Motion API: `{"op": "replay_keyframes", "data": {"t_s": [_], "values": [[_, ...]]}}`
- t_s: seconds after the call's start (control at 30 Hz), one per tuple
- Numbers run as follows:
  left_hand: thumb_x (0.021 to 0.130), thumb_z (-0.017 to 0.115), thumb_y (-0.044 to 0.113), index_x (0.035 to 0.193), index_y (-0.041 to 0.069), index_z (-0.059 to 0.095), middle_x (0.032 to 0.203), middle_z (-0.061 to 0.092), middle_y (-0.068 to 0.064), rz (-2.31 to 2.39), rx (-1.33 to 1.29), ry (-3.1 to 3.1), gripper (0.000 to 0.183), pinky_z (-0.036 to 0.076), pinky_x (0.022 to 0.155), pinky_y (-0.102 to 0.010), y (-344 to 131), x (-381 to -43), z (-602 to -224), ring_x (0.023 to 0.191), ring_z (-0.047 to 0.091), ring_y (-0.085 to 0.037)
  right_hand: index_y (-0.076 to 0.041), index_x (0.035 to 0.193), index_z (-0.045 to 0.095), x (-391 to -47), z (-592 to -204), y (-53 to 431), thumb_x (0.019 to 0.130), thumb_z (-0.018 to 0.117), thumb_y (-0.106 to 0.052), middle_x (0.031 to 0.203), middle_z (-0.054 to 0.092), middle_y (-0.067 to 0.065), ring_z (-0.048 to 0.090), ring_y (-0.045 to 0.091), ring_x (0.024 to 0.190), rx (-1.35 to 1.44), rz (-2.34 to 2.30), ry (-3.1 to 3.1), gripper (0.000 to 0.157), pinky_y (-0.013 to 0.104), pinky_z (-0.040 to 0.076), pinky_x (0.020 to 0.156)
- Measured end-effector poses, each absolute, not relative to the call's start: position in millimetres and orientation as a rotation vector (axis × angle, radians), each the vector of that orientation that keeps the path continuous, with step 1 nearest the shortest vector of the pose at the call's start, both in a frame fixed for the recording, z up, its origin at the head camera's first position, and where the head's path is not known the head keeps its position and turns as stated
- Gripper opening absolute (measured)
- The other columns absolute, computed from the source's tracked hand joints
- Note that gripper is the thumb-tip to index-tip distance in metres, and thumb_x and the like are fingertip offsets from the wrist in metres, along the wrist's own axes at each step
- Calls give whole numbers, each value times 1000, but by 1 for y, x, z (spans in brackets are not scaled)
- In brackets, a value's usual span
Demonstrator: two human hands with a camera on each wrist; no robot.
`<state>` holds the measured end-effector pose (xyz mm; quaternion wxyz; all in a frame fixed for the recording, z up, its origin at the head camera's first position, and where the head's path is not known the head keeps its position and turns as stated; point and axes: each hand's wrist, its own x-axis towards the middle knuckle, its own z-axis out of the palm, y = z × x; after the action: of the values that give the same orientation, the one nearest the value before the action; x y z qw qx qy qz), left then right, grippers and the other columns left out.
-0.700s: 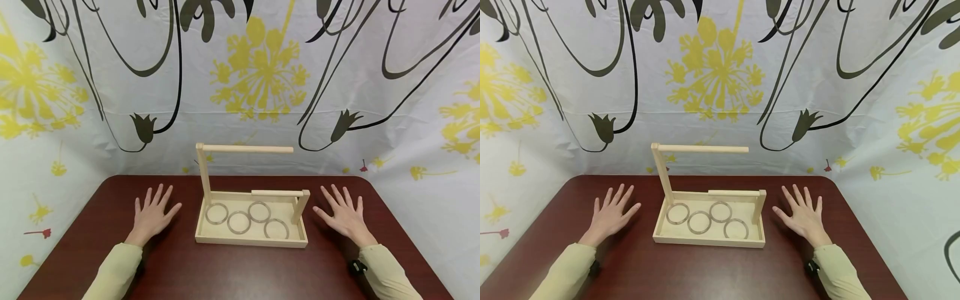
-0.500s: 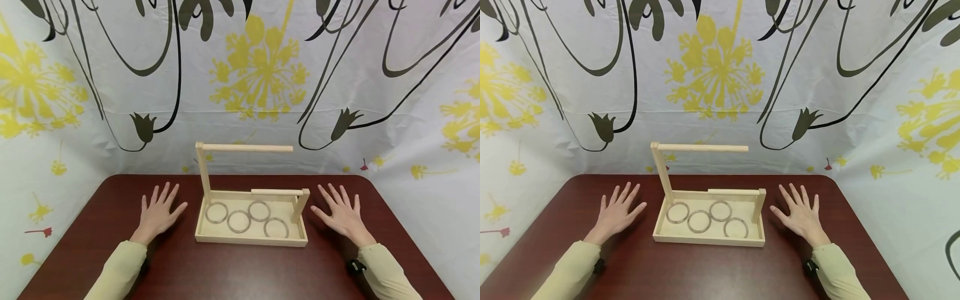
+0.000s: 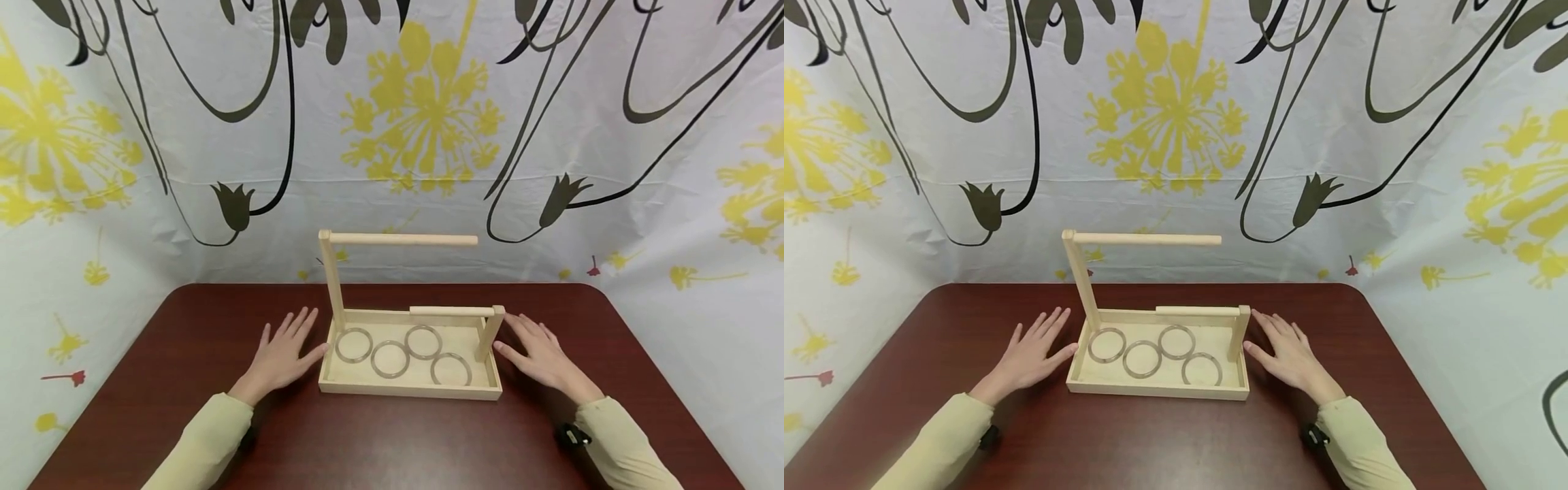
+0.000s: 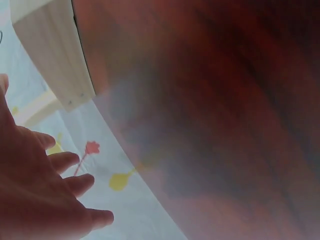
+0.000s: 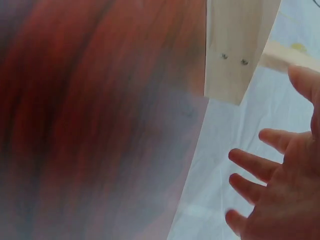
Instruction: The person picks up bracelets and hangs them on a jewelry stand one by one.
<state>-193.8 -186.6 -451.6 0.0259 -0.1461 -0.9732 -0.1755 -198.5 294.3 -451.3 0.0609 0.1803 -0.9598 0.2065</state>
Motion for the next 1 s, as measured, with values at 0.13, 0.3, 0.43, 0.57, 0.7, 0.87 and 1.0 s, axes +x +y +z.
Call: {"op": "replay_keyframes", "data": {"t_s": [0.13,0.3,0.43,0.57,0.7,0.87,1.0], "values": [[96,48,56,154,10,24,156,26,-15,-560,-497,-3026,79,9,106,-67,-183,-190,-453,140,22,-40,3,145,39,-196,-453,290,97,58,-37,142,43,26,34,47,131,625,695,-2900,65,65,29,99],[95,47,58,154,6,23,156,25,-14,-635,-561,-3077,82,9,107,-66,-179,-185,-453,141,23,-38,6,144,38,-190,-453,286,96,60,-36,142,42,27,38,45,129,674,822,-2932,68,61,33,100],[93,52,59,154,4,21,155,26,-15,-732,-634,-3104,88,11,107,-66,-176,-183,-454,141,24,-37,7,144,36,-187,-456,284,90,68,-39,142,41,27,39,42,130,729,930,-2960,78,58,35,100],[87,60,60,155,5,19,155,26,-15,-804,-671,-3126,96,11,107,-66,-176,-181,-455,140,24,-37,7,147,31,-185,-458,284,84,74,-43,144,38,26,37,41,131,765,1006,-2994,91,58,34,100],[85,64,59,154,4,19,154,28,-16,-842,-669,-3117,99,12,106,-67,-176,-179,-454,140,25,-38,6,148,28,-186,-458,285,81,77,-42,146,36,26,35,41,132,791,1034,-3003,96,59,34,99],[85,65,57,154,2,18,153,29,-17,-857,-653,-3120,100,11,106,-68,-177,-178,-454,140,25,-39,6,148,27,-189,-457,283,81,77,-43,147,34,25,33,40,134,813,1075,-3011,97,59,32,101],[86,66,55,154,2,16,153,30,-19,-864,-642,-3127,100,11,106,-68,-177,-177,-455,139,25,-39,6,149,26,-192,-455,282,82,76,-42,148,33,25,32,39,134,827,1077,-3038,97,59,31,102]]}}
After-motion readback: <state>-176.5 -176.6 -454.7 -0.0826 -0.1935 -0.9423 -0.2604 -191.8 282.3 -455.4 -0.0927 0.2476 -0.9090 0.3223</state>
